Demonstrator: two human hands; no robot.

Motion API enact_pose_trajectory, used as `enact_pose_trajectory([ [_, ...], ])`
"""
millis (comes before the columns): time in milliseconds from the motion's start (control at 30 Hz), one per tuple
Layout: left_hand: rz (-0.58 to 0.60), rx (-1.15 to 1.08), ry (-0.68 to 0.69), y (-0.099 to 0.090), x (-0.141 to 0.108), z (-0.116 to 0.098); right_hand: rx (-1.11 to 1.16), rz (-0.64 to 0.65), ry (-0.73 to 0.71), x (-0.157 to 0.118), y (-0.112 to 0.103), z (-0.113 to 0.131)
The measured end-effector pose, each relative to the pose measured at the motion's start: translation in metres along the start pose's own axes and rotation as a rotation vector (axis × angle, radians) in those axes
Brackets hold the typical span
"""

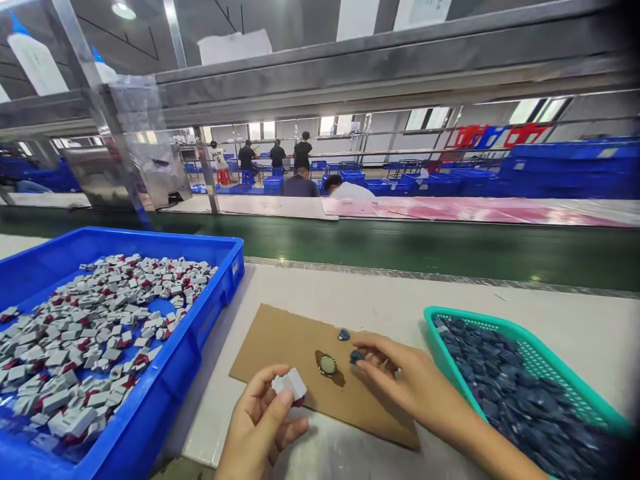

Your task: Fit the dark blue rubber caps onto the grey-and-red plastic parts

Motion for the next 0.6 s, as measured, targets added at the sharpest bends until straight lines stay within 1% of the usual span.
enact_pose_trajectory([
  [67, -0.007, -0.028, -0.053, -0.006, 0.005, 0.008, -0.027, 0.010, 0.018, 0.001, 0.012, -0.001],
  [167, -0.014, -0.054, -0.090, -0.018, 0.009, 0.008, -0.069, 0.028, -0.004, 0.006, 0.026, 0.003],
  [300, -0.018, -0.089, -0.176, -0.028, 0.011, 0.011, -0.087, 0.062, -0.044, 0.016, 0.038, 0.011],
  [367, -0.003, -0.066, -0.170, -0.032, 0.013, 0.012, -0.093, 0.088, -0.047, 0.021, 0.043, 0.011],
  [433, 0.005, -0.001, -0.051, -0.036, 0.017, 0.008, -0.105, 0.112, -0.047, 0.026, 0.046, 0.009],
  [533, -0.011, 0.147, 0.212, -0.044, 0.021, -0.002, -0.131, 0.136, -0.050, 0.030, 0.050, 0.005],
  [600, -0.024, 0.256, 0.322, -0.049, 0.020, -0.005, -0.146, 0.143, -0.061, 0.031, 0.049, 0.005],
])
Point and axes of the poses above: each hand's wrist, its own x-axis towards the middle knuckle, its own y-axis out of the palm, z = x × y, the point moved 5 cm from there along x, towards the middle knuckle, and after that the axes turned 11 degrees about -x, right-handed, at the moved point
